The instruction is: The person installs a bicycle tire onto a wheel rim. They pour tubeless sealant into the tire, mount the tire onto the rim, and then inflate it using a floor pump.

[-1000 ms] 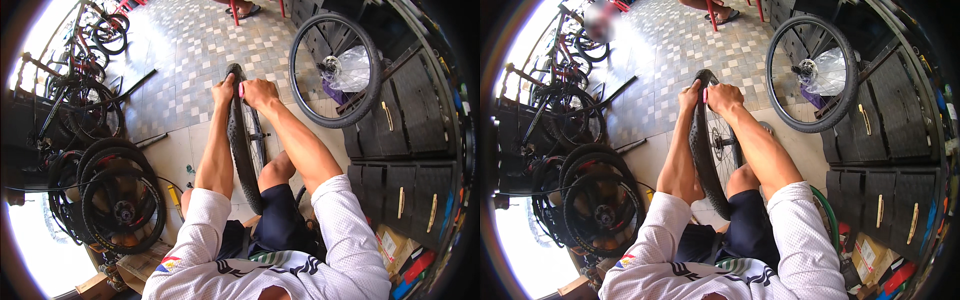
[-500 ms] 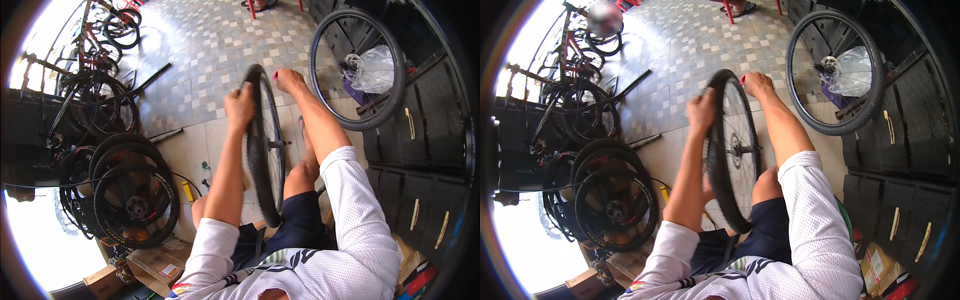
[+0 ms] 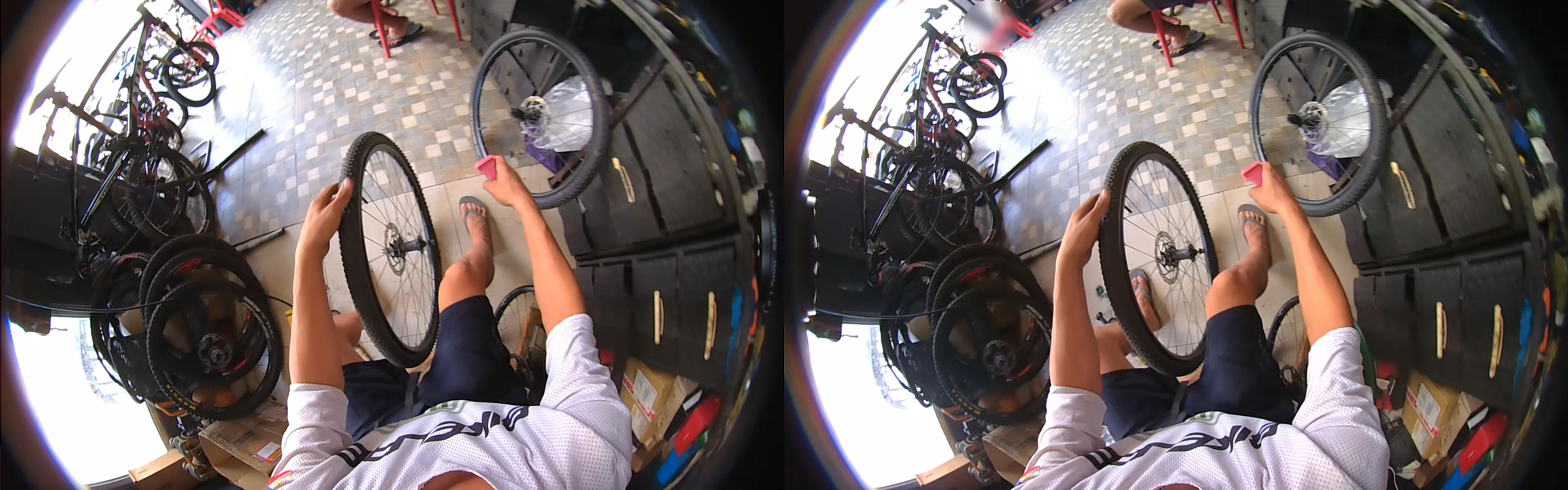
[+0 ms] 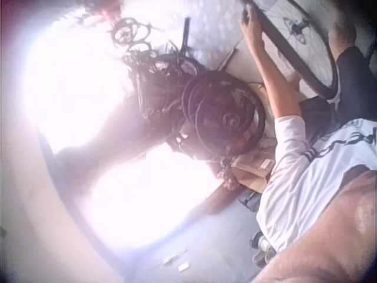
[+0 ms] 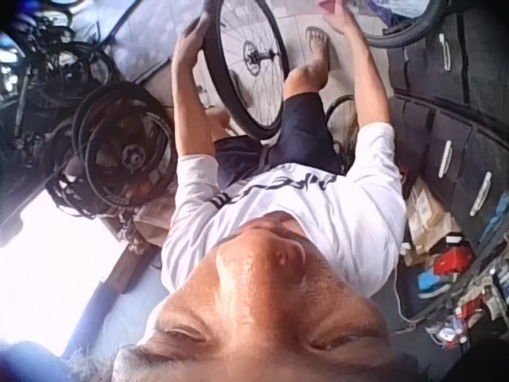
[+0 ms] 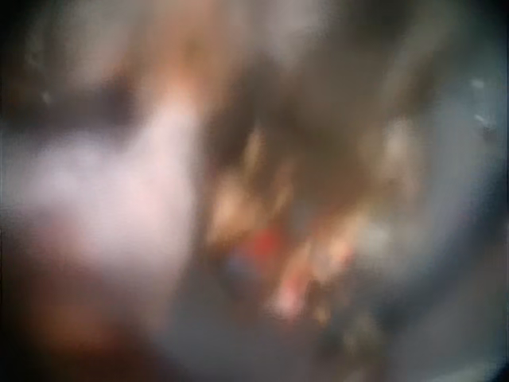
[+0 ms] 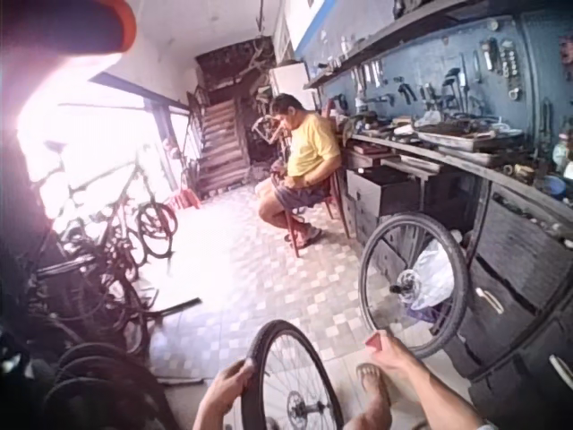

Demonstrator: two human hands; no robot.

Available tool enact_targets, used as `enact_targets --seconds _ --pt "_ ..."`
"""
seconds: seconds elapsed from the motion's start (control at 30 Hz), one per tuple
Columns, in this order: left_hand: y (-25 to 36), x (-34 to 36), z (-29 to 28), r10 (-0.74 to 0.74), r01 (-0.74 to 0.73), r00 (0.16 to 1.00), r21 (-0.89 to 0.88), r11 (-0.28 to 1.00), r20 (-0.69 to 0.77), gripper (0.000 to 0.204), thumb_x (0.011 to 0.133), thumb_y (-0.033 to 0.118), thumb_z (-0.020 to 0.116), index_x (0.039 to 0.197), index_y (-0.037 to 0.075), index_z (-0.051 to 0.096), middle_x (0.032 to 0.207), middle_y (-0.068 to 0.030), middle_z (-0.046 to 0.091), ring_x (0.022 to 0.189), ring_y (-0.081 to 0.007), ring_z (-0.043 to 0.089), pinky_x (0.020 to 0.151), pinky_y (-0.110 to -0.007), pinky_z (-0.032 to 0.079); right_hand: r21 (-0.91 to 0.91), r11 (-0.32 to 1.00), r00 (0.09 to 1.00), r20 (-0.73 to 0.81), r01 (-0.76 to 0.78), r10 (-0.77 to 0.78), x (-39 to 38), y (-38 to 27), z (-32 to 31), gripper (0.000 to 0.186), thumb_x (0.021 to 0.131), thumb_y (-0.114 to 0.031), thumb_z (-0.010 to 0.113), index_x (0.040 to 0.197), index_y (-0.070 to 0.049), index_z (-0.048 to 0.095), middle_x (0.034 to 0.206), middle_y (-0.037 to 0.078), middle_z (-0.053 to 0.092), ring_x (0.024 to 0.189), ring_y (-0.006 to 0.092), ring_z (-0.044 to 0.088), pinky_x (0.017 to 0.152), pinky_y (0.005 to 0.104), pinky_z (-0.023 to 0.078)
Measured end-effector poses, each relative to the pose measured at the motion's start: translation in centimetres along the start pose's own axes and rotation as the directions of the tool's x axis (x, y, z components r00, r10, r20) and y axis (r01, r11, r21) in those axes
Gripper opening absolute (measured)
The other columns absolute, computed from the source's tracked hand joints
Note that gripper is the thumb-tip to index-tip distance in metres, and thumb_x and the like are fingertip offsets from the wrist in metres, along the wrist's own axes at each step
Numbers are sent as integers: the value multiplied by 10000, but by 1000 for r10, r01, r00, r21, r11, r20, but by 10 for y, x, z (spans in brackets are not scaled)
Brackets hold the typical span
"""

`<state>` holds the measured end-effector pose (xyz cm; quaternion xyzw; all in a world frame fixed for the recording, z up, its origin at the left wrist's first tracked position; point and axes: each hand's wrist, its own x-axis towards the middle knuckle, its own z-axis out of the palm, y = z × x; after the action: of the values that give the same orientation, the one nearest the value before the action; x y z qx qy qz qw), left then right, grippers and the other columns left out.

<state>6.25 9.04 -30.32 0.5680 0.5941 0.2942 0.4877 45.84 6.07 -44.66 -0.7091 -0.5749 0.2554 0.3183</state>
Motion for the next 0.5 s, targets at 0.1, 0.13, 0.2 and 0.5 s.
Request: enact_targets --seconds 0.1,0.13,0.2,0.5 --pt "-17 -37 7 -205 229 972 -278 933 113 684 1000 584 598 1379 15 573 1086 -126 705 950 -181 651 762 -343 562 -19 999 989 -137 45 -48 -44 -30 -97 523 842 -103 665 1339 -7 537 1185 279 671 1138 427 648 960 457 518" --pt "-15 -45 15 -270 311 949 -340 888 163 679 1003 593 584 1363 17 571 1093 -141 711 961 -208 672 739 -381 592 -74 996 968 -246 41 -58 -64 -39 -129 548 861 -117 671 1381 -32 523 1199 276 672 1141 432 647 950 473 515" --pt "-29 -48 16 -229 236 971 -355 904 63 685 996 638 551 1293 22 591 1040 -154 723 912 -240 700 670 -431 617 -219 955 869 -413 198 -274 -96 -61 -189 566 900 -146 691 1430 -88 500 1179 248 688 1103 421 672 917 468 525" --pt "-26 -59 43 -106 124 992 -352 928 70 703 1000 681 490 1254 35 605 937 -159 728 793 -242 713 643 -407 606 -552 788 515 -776 -274 -364 -272 -142 -414 332 916 -287 675 1175 -95 593 1087 195 692 961 420 689 790 512 547"
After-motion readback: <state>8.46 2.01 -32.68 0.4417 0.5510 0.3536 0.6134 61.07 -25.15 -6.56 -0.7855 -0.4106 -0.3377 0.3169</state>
